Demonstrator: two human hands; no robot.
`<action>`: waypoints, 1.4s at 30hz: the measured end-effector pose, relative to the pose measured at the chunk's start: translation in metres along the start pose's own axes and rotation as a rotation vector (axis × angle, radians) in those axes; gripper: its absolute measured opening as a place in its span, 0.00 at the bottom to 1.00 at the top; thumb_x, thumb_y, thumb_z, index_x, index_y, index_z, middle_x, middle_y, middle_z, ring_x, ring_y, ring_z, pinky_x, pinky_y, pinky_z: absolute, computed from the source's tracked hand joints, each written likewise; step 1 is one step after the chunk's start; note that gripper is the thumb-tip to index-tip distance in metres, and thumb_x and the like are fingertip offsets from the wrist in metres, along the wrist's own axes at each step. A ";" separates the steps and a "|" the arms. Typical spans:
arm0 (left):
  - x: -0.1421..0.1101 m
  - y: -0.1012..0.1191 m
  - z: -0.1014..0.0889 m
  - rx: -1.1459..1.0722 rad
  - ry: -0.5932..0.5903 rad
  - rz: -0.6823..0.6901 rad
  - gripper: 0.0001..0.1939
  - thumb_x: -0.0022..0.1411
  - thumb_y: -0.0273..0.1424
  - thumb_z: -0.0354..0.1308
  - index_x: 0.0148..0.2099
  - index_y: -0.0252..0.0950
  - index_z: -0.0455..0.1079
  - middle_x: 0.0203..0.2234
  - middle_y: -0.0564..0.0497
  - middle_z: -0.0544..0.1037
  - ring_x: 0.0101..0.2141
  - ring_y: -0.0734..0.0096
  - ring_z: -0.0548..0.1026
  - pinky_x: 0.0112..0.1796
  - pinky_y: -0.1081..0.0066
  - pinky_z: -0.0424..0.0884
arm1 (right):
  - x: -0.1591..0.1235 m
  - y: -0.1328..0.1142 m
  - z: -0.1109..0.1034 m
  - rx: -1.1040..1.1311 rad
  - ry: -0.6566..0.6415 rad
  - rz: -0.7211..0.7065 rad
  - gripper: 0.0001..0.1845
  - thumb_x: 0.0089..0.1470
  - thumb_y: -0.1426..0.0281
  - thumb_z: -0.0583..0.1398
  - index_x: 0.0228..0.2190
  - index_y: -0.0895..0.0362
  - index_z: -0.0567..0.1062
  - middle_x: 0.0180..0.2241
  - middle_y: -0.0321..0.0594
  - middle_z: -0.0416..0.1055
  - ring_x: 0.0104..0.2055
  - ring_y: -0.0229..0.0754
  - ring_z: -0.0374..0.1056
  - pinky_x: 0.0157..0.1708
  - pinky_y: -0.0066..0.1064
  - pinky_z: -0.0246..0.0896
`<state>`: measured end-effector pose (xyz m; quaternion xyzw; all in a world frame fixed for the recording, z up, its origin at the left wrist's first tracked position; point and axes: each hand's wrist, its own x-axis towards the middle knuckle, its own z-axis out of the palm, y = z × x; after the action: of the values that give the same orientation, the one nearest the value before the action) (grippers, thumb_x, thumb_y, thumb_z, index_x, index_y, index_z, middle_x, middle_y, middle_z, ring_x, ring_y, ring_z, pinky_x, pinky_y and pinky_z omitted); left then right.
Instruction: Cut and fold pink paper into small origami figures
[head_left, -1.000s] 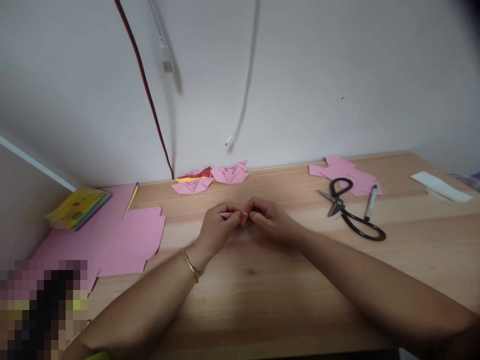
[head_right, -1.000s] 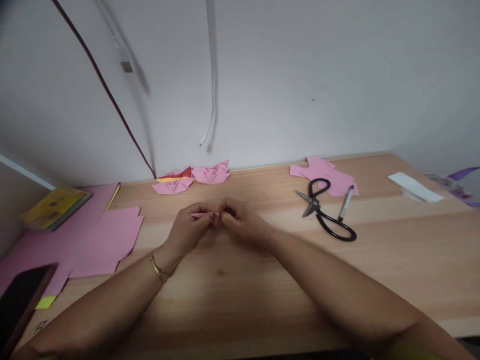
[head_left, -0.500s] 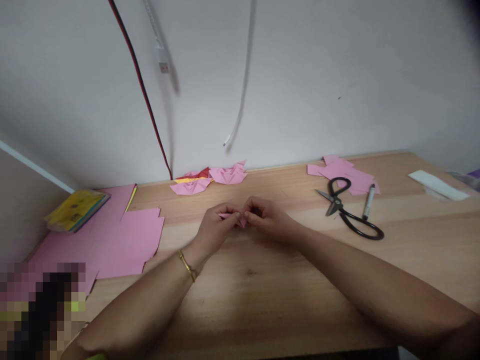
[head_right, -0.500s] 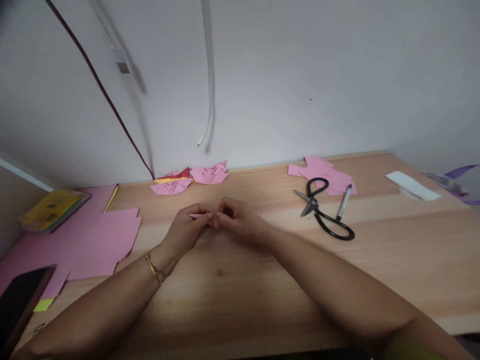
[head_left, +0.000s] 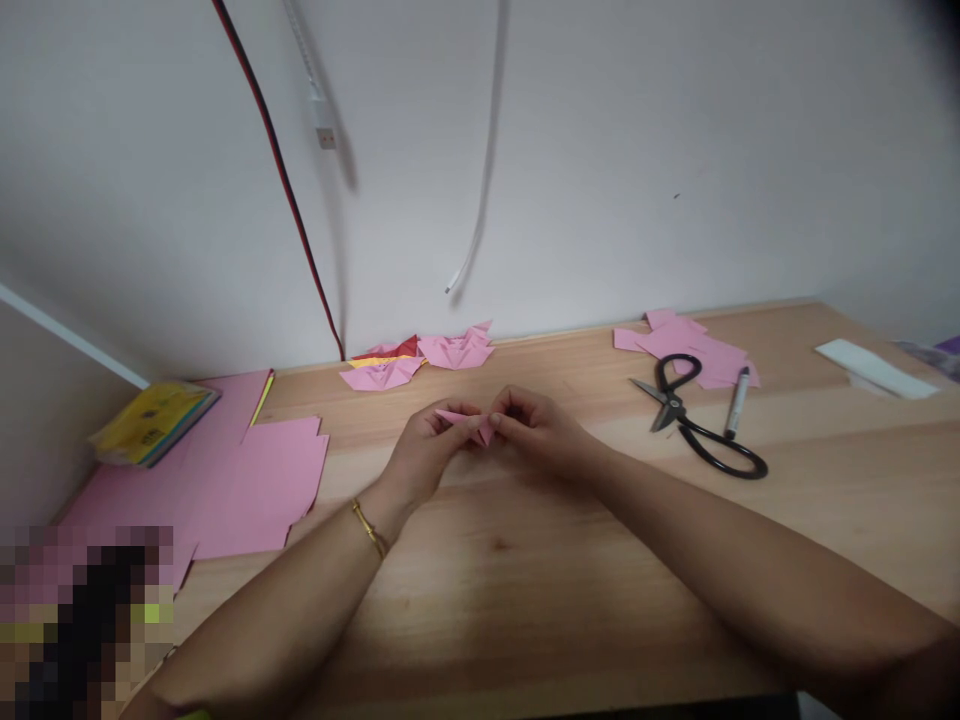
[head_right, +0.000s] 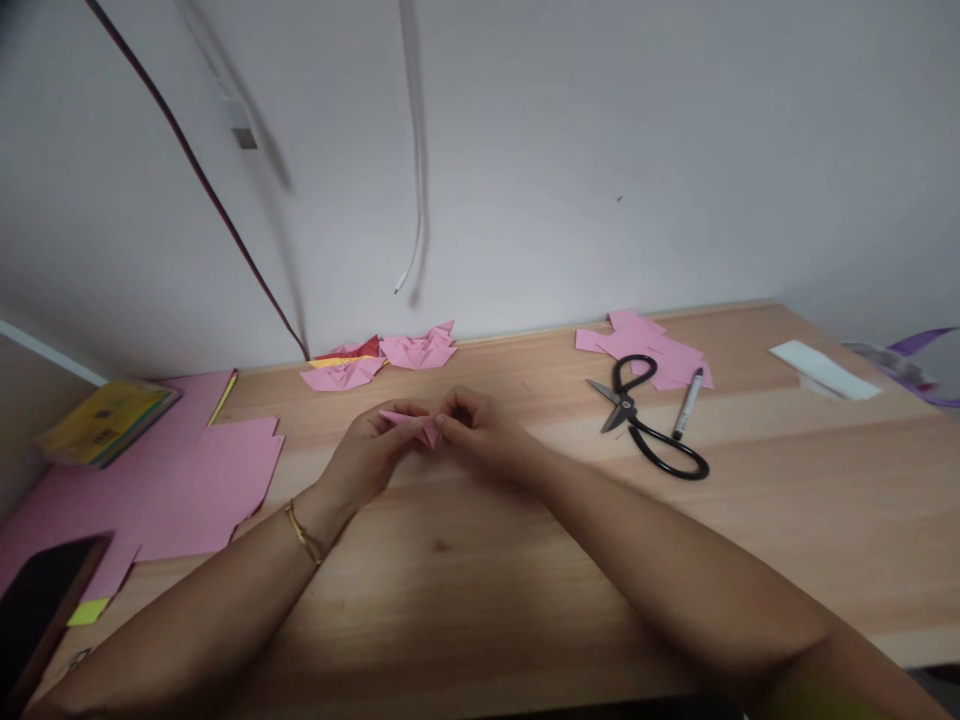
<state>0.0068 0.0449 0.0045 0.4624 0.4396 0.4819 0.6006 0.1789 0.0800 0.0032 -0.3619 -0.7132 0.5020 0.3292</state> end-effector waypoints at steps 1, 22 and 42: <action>0.000 0.000 0.000 0.013 0.007 0.001 0.08 0.53 0.32 0.62 0.32 0.32 0.73 0.27 0.49 0.76 0.30 0.72 0.72 0.34 0.72 0.67 | 0.000 0.000 0.000 -0.009 0.002 0.005 0.11 0.54 0.63 0.56 0.27 0.58 0.68 0.26 0.35 0.66 0.29 0.35 0.61 0.29 0.27 0.55; -0.002 -0.003 0.000 0.113 0.108 0.039 0.04 0.52 0.28 0.60 0.28 0.33 0.71 0.23 0.51 0.75 0.27 0.74 0.71 0.32 0.74 0.65 | 0.000 0.005 0.003 0.011 -0.052 -0.073 0.09 0.57 0.64 0.55 0.32 0.58 0.68 0.29 0.37 0.67 0.32 0.36 0.62 0.32 0.28 0.57; 0.000 -0.007 0.000 -0.080 0.170 0.034 0.05 0.50 0.29 0.62 0.28 0.32 0.71 0.23 0.51 0.75 0.26 0.73 0.71 0.31 0.73 0.65 | -0.004 0.002 0.006 0.042 -0.135 -0.216 0.13 0.51 0.77 0.57 0.40 0.56 0.67 0.35 0.38 0.67 0.36 0.36 0.64 0.36 0.29 0.60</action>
<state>0.0077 0.0444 -0.0022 0.4029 0.4614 0.5468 0.5708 0.1763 0.0744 -0.0012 -0.2415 -0.7577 0.5019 0.3401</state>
